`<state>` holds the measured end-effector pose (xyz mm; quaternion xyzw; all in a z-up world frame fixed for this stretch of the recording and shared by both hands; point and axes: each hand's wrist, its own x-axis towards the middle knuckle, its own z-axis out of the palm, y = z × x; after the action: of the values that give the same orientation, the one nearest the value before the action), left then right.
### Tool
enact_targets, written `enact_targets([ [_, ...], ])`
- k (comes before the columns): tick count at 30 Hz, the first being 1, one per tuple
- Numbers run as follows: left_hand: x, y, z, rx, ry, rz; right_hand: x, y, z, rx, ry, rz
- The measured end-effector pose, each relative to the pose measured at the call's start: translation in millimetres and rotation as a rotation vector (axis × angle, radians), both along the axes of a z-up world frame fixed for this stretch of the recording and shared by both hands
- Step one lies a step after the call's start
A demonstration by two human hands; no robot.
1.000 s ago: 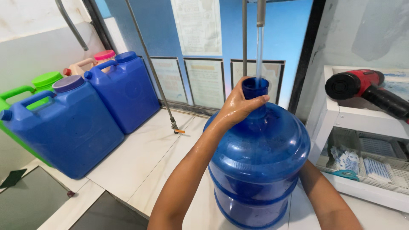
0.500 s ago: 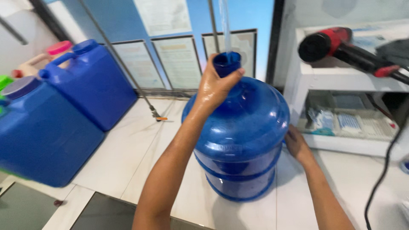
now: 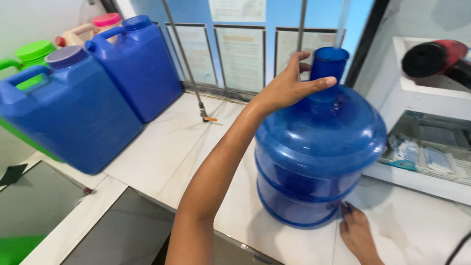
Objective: The person washes a green plastic jerrycan and its red cap in a sink using a sponge and a toothbrush. They scrub the exterior and interior, rinse with water, and then place the jerrycan with other containers on the floor.
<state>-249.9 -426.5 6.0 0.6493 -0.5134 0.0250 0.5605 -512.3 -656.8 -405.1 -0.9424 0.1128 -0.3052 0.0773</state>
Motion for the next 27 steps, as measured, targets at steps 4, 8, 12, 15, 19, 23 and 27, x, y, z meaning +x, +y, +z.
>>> enact_targets([
  [4,59.1,66.2,-19.8,-0.008,0.002,0.130,-15.4,0.8,-10.6,-0.133,-0.014,-0.247],
  [8,168.0,177.7,-51.4,-0.472,0.529,0.216,20.8,9.3,-18.7,0.045,0.459,-0.157],
  [12,284.2,323.4,-83.9,-1.042,0.655,0.287,110.4,96.6,-15.2,0.315,0.897,0.169],
  [15,383.8,426.1,-117.0,-1.299,0.646,0.368,164.8,172.3,-27.3,0.455,0.952,0.386],
  [19,497.7,547.0,-124.1,-1.436,0.642,0.496,268.4,292.3,52.1,0.418,0.723,0.523],
  [23,540.4,598.1,-115.6,-1.590,0.730,0.648,330.4,390.1,123.6,0.502,0.726,0.479],
  [27,520.3,606.9,-96.5,-1.801,0.773,0.196,367.0,418.9,158.7,0.817,0.615,0.581],
])
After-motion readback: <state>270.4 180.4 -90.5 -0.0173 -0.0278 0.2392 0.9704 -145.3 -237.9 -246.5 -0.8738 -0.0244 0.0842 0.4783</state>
